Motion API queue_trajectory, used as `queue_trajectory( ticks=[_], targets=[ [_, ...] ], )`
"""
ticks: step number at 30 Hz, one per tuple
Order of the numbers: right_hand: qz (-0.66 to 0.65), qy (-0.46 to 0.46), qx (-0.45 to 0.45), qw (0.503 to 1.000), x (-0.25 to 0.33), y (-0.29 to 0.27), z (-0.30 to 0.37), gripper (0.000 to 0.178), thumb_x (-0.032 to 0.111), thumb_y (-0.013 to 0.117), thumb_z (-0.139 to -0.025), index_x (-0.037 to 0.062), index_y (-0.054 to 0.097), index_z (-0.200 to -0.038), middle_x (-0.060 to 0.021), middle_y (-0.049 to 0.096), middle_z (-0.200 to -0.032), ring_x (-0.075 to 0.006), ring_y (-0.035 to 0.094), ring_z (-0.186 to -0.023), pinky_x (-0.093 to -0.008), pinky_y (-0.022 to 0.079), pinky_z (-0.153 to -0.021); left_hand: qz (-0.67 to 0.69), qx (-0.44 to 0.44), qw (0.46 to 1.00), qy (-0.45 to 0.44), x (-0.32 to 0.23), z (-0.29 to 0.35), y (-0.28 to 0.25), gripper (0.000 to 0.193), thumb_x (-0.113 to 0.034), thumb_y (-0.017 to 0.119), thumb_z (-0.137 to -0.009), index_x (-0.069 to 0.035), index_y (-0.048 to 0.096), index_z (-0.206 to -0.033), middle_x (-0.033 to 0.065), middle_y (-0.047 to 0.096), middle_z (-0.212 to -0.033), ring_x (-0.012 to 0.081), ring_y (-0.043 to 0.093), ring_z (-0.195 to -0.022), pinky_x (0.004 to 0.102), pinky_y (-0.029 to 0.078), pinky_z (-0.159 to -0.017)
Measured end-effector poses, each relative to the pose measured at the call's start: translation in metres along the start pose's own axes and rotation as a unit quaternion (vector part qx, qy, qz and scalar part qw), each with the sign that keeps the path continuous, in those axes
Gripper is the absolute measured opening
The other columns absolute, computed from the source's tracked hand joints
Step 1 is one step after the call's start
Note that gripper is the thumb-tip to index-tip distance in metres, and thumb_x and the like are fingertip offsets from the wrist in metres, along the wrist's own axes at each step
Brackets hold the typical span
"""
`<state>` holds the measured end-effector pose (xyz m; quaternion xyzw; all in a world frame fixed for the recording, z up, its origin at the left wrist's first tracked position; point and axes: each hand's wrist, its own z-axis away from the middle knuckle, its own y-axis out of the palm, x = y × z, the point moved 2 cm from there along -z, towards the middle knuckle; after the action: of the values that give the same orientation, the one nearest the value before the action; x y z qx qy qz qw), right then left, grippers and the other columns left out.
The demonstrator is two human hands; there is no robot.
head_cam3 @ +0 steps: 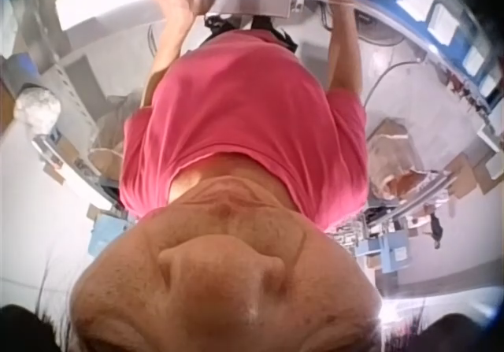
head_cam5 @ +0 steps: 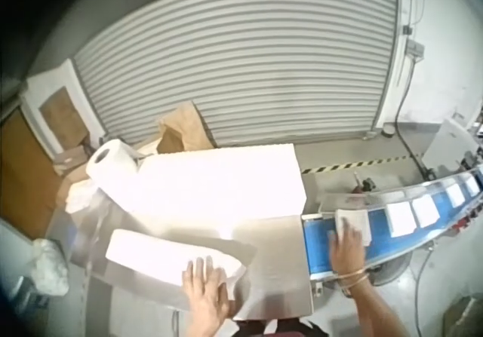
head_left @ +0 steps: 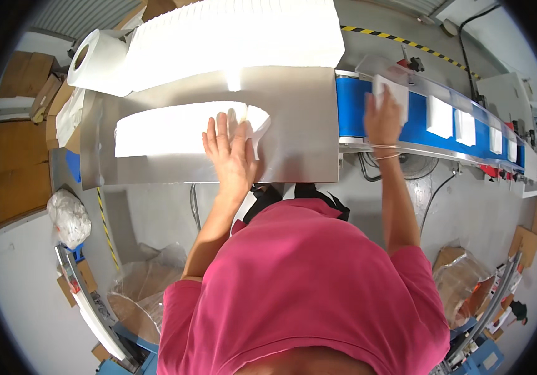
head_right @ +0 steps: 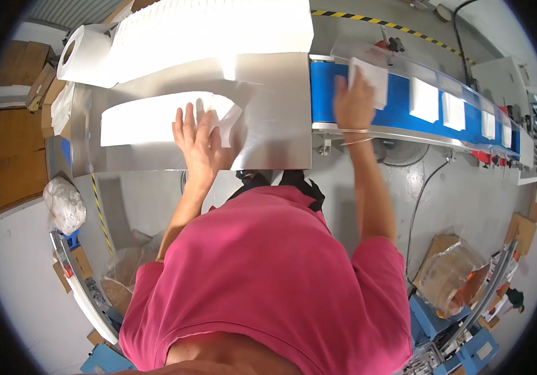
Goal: Loading stacks of paper products onto a conveyor belt for packaging.
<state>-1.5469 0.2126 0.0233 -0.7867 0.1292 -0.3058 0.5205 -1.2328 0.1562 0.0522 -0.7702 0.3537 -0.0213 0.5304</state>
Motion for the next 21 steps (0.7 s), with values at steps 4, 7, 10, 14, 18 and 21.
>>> queue_trajectory(
  ticks=[4, 7, 10, 14, 18, 21],
  targets=[
    [-0.375, 0.272, 0.477, 0.747, 0.127, -0.012, 0.033, 0.084, 0.054, 0.062, -0.081, 0.002, 0.029, -0.139, -0.019, 0.058, -0.116, -0.034, 0.062, -0.098, -0.0396, 0.052, -0.08, -0.008, 0.0, 0.997, 0.078, -0.015, 0.003, 0.004, 0.026, -0.008, 0.066, -0.072, -0.013, 0.066, -0.098, 0.0204, 0.031, -0.144, 0.0446, 0.025, -0.133, 0.0585, 0.019, -0.105],
    [-0.511, 0.201, 0.453, 0.702, 0.116, 0.042, 0.048, 0.071, 0.029, 0.063, -0.083, 0.0024, 0.029, -0.139, -0.0148, 0.051, -0.122, -0.0265, 0.061, -0.096, -0.0344, 0.055, -0.073, 0.003, 0.054, 0.994, 0.094, -0.025, -0.001, -0.006, 0.027, -0.016, 0.07, -0.071, -0.01, 0.065, -0.097, 0.022, 0.026, -0.147, 0.0458, 0.023, -0.134, 0.0597, 0.018, -0.104],
    [-0.473, 0.166, 0.356, 0.788, 0.063, 0.054, 0.039, 0.057, 0.017, 0.058, -0.083, 0.0077, 0.038, -0.136, -0.0123, 0.058, -0.107, -0.0206, 0.058, -0.091, -0.0348, 0.052, -0.07, 0.02, -0.02, 0.999, 0.027, -0.002, -0.003, 0.0, 0.046, -0.016, 0.068, -0.076, -0.001, 0.052, -0.117, 0.0252, 0.026, -0.145, 0.0465, 0.022, -0.133, 0.0606, 0.02, -0.103],
    [-0.365, 0.166, 0.094, 0.911, -0.023, 0.046, 0.005, 0.048, 0.013, 0.056, -0.082, 0.0023, 0.043, -0.127, -0.0104, 0.062, -0.087, -0.0275, 0.059, -0.085, -0.0381, 0.049, -0.078, -0.004, -0.013, 1.0, -0.029, 0.018, -0.003, 0.0, 0.05, -0.001, 0.062, -0.079, -0.004, 0.049, -0.127, 0.023, 0.031, -0.142, 0.0453, 0.028, -0.129, 0.055, 0.026, -0.104],
    [0.131, -0.088, -0.203, 0.966, -0.039, 0.018, -0.007, 0.052, 0.017, 0.061, -0.082, 0.0034, 0.042, -0.128, -0.0204, 0.065, -0.097, -0.0374, 0.062, -0.09, -0.0434, 0.05, -0.079, 0.028, -0.013, 1.0, -0.002, 0.016, -0.003, -0.003, 0.039, 0.0, 0.062, -0.076, -0.007, 0.06, -0.115, 0.0213, 0.034, -0.14, 0.0449, 0.029, -0.129, 0.0556, 0.027, -0.103],
    [-0.047, 0.099, 0.166, 0.98, 0.039, 0.025, 0.004, 0.064, 0.044, 0.053, -0.088, 0.001, 0.038, -0.133, -0.0198, 0.06, -0.112, -0.0357, 0.064, -0.085, -0.0397, 0.051, -0.074, 0.003, 0.006, 1.0, 0.026, 0.007, -0.002, -0.001, 0.039, -0.001, 0.062, -0.072, -0.011, 0.063, -0.109, 0.0188, 0.034, -0.142, 0.0428, 0.026, -0.133, 0.0591, 0.018, -0.105]
  ],
)
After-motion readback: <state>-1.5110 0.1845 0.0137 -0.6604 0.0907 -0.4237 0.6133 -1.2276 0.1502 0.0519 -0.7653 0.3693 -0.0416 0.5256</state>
